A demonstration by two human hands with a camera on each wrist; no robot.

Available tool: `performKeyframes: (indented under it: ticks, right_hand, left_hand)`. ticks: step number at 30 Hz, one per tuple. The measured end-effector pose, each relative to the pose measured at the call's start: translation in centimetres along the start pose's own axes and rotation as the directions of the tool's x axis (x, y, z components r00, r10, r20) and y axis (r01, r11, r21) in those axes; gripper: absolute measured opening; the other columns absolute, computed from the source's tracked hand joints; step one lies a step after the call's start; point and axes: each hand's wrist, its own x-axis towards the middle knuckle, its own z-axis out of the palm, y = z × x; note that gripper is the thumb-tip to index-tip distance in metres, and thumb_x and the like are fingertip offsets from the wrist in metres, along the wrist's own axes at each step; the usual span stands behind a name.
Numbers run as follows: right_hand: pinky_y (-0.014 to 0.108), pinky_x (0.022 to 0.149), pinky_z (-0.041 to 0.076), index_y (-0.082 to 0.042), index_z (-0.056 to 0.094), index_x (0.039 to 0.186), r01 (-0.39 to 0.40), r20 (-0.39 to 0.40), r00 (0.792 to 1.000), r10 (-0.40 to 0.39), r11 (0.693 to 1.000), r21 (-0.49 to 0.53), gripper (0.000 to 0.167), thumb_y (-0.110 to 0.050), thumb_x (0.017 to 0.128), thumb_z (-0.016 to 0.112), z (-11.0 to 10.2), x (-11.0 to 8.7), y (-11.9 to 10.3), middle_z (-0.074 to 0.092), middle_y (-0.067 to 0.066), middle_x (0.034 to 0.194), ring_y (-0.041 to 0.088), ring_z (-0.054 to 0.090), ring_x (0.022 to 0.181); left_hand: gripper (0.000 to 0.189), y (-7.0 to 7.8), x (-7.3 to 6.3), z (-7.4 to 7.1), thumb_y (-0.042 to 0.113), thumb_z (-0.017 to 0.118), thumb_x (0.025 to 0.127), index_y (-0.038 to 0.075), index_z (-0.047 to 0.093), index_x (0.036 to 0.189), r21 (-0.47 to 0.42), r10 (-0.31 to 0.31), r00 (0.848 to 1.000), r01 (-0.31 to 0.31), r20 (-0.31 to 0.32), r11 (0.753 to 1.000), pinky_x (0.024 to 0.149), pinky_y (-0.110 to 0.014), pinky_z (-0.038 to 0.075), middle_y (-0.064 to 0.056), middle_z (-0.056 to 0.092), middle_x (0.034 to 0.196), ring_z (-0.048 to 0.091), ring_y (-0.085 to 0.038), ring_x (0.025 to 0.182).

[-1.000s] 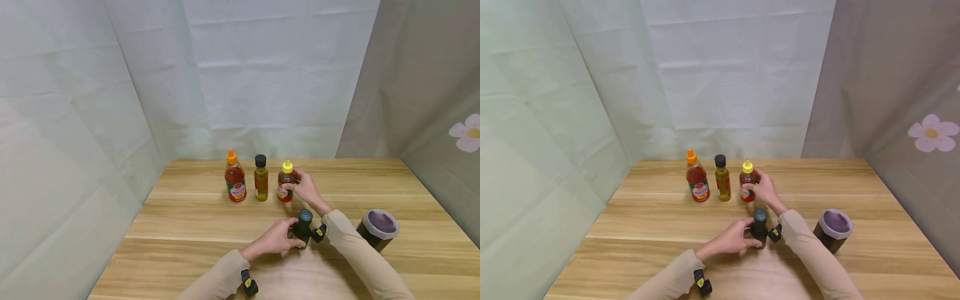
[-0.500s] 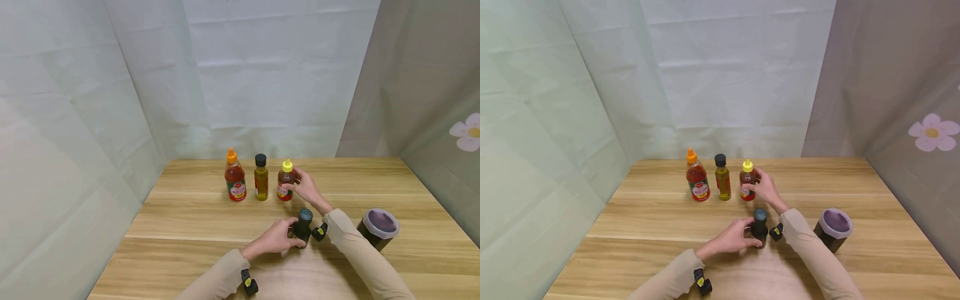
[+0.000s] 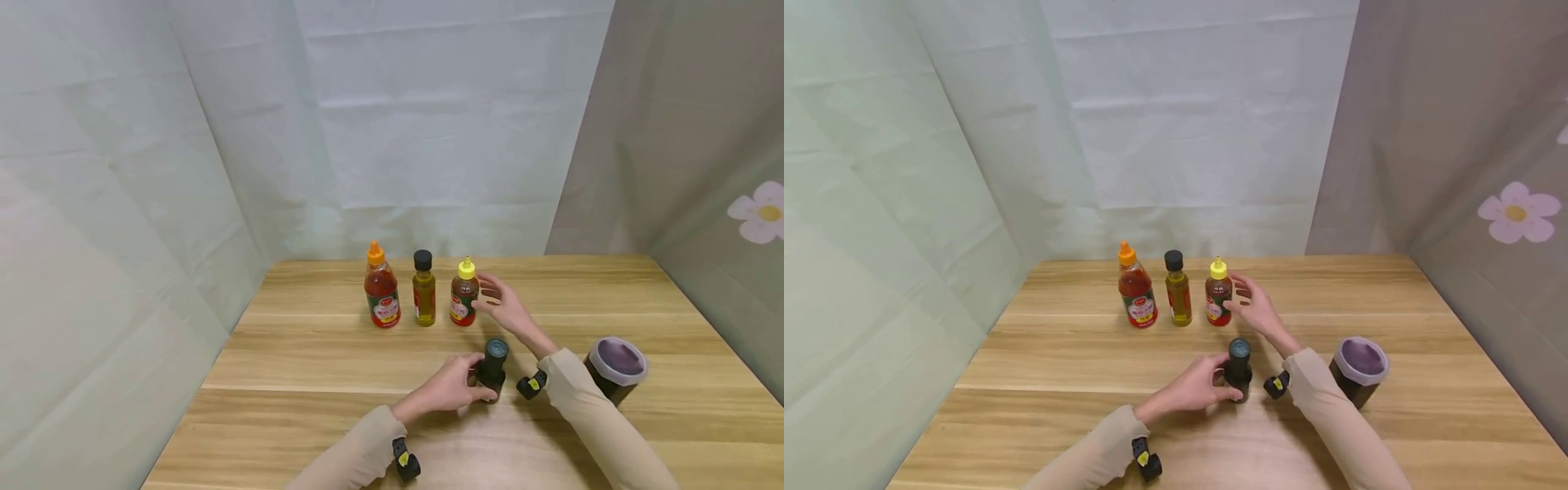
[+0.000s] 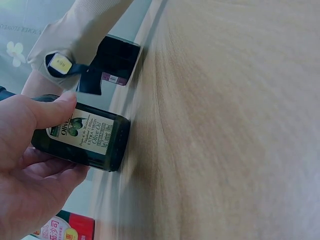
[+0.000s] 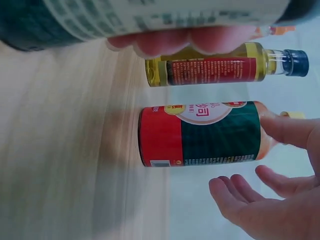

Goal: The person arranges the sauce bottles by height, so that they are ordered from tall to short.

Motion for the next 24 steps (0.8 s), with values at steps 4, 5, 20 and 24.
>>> performKeyframes:
  ticks: [4,5,20,24]
  right_hand:
    - [0.059,0.106,0.039,0.001,0.034,0.146,-0.023,-0.019,1.0,0.022,1.0,-0.007,0.052,-0.006,0.097,0.053,-0.3,-0.9,-0.2,0.038,0.032,0.145,0.049,0.04,0.132]
    - [0.059,0.106,0.039,0.002,0.034,0.145,-0.024,-0.019,1.0,0.024,1.0,-0.015,0.051,-0.006,0.098,0.051,-0.4,-1.2,-0.2,0.038,0.033,0.144,0.049,0.041,0.131]
    - [0.054,0.097,0.048,0.006,0.04,0.139,0.026,0.012,1.0,-0.025,0.994,-0.105,0.041,-0.001,0.099,0.046,-0.8,-5.1,0.2,0.049,0.034,0.132,0.047,0.053,0.119]
    - [0.053,0.095,0.05,0.005,0.042,0.138,0.027,0.03,0.999,-0.023,0.992,-0.127,0.04,-0.001,0.099,0.047,-0.9,-5.9,0.3,0.051,0.033,0.13,0.046,0.055,0.117]
  left_hand:
    - [0.054,0.1,0.0,-0.1,0.025,0.078,0.082,0.002,0.057,0.127,0.002,0.001,1.0,-0.001,-0.002,1.0,0.089,-0.016,0.05,-0.009,0.069,0.117,0.065,-0.008,0.105]
    - [0.053,0.1,0.0,-0.1,0.025,0.078,0.082,0.002,0.058,0.126,0.003,0.001,1.0,-0.001,-0.001,1.0,0.089,-0.016,0.05,-0.008,0.069,0.116,0.064,-0.008,0.105]
    - [0.047,-0.2,-0.1,-0.1,0.022,0.077,0.083,0.006,0.058,0.123,-0.028,0.041,0.999,-0.041,0.004,0.999,0.084,-0.013,0.049,-0.006,0.069,0.114,0.062,-0.001,0.099]
    - [0.046,-0.2,-0.1,-0.1,0.022,0.077,0.083,0.005,0.058,0.122,-0.028,0.047,0.999,-0.047,0.002,0.999,0.082,-0.013,0.049,-0.006,0.069,0.112,0.061,0.0,0.096]
